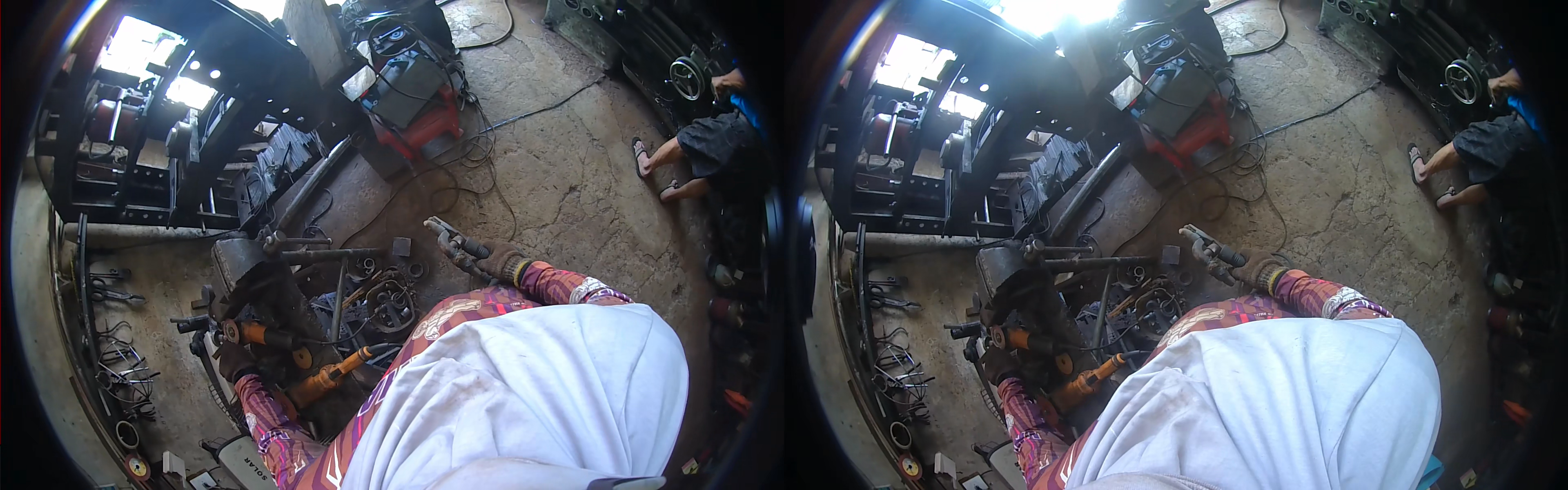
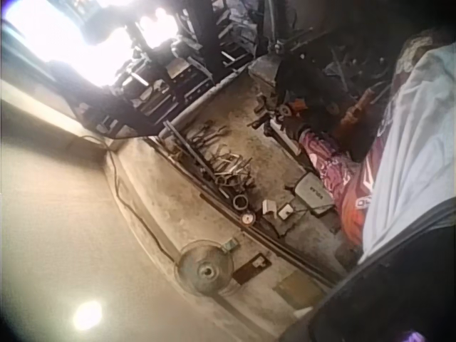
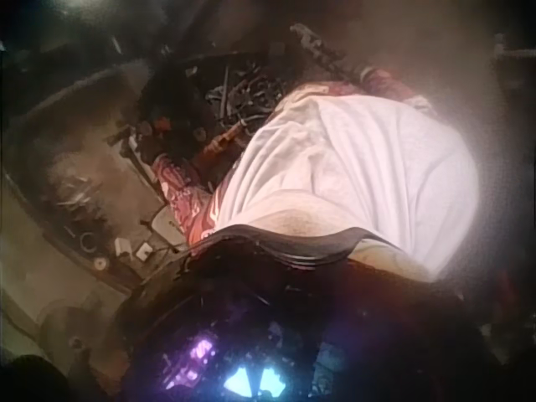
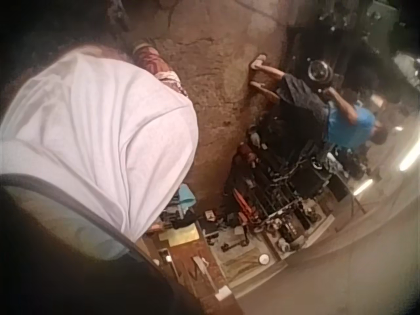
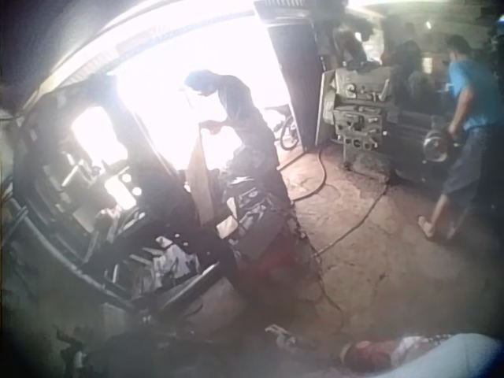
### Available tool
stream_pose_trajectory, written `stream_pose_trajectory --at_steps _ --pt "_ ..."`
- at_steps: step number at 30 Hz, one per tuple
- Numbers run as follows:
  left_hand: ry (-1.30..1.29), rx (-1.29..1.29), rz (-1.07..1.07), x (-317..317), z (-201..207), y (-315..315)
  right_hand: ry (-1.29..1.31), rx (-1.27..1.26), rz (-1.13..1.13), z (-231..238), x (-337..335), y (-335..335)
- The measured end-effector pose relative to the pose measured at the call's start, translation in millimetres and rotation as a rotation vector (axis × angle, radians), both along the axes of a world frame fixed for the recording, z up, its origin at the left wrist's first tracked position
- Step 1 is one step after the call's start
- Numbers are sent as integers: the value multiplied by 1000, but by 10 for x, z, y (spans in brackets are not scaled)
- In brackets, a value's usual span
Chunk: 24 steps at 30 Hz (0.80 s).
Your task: The person uses a welding rod and a welding torch to join metal pieces together on a wire frame, creating sparks and smoke as they work.
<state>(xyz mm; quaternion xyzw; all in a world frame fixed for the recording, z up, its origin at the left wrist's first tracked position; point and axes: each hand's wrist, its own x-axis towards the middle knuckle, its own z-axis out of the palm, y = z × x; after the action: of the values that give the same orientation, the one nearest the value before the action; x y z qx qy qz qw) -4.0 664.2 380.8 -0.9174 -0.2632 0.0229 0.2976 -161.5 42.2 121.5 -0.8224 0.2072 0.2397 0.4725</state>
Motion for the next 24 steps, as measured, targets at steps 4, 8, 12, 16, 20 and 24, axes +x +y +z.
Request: stream_pose_trajectory --at_steps 4,8,12,16,20,24 --pt "6 -88 -122 -82 61 -265 7 68 -18 273 23 -17" --pt "52 -43 -188 -226 44 -124 -20 87 22 400 41 26" --pt "40 -1 -205 -223 63 -340 -1 29 51 412 44 29" --pt "-112 35 -317 -317 26 -192 -25 13 86 285 -15 -1" --pt "-64 103 -225 -214 -21 -147 -15 29 67 311 -81 -24" --pt "-181 137 -326 -147 -111 -6 -52 60 55 79 -156 -75"
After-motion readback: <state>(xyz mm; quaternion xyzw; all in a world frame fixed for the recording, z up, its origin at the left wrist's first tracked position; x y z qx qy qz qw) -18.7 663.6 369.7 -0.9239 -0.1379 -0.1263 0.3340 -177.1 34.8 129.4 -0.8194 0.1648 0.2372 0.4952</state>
